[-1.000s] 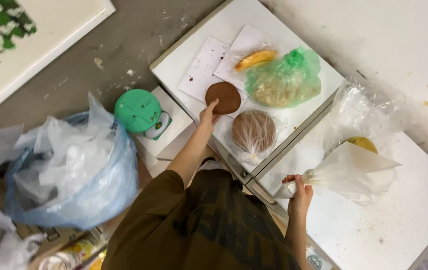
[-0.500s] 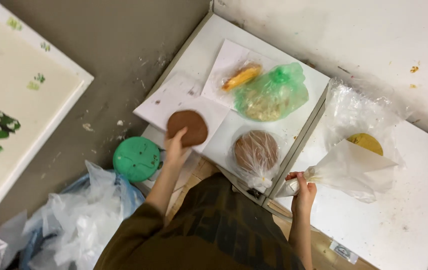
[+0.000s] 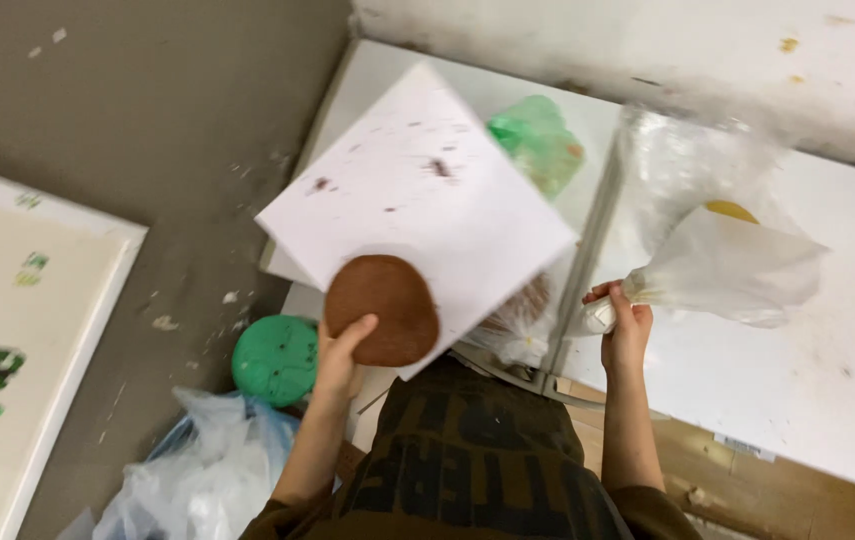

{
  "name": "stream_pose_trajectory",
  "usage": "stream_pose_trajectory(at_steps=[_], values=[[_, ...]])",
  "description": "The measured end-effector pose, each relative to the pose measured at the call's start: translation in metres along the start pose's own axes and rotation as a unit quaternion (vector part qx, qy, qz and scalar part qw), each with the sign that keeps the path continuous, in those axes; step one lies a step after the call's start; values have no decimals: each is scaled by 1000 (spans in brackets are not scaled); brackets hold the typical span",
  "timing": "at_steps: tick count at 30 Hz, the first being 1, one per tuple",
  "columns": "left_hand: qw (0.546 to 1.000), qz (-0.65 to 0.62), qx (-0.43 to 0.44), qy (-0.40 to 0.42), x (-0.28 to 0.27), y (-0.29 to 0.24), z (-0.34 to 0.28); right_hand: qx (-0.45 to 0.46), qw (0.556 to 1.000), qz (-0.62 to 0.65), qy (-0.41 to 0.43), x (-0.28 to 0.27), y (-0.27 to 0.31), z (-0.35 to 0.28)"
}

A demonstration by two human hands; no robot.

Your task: The person gathers various cake layers from a freezer, checks an order slip on a supply shelf, and then places the cake layers and a piping bag onto a preparation station alongside a cake board.

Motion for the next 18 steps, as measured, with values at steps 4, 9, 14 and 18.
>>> stream_pose_trajectory(at_steps=[4,9,14,18], values=[[982,-23,-70,175,127,28,-6,-71,985,101,-117,-81,41,-14],[926,56,-205,312,283,110,-47,-239,929,96,-266,-243,113,-72],[849,121,-291,423,414,258,-119,-273,830,74,-481,-420,161,-181],[819,177,-340,427,495,394,-146,-303,791,4,-532,-516,190,-269]])
Point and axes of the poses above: each hand's wrist, its own z-axis towards the middle knuckle, its own x-axis out of the palm, y = z × x, the point moved 9 cm from there along z, towards the middle knuckle, and after that the axes turned 4 degrees about z, right-handed, at the moved point
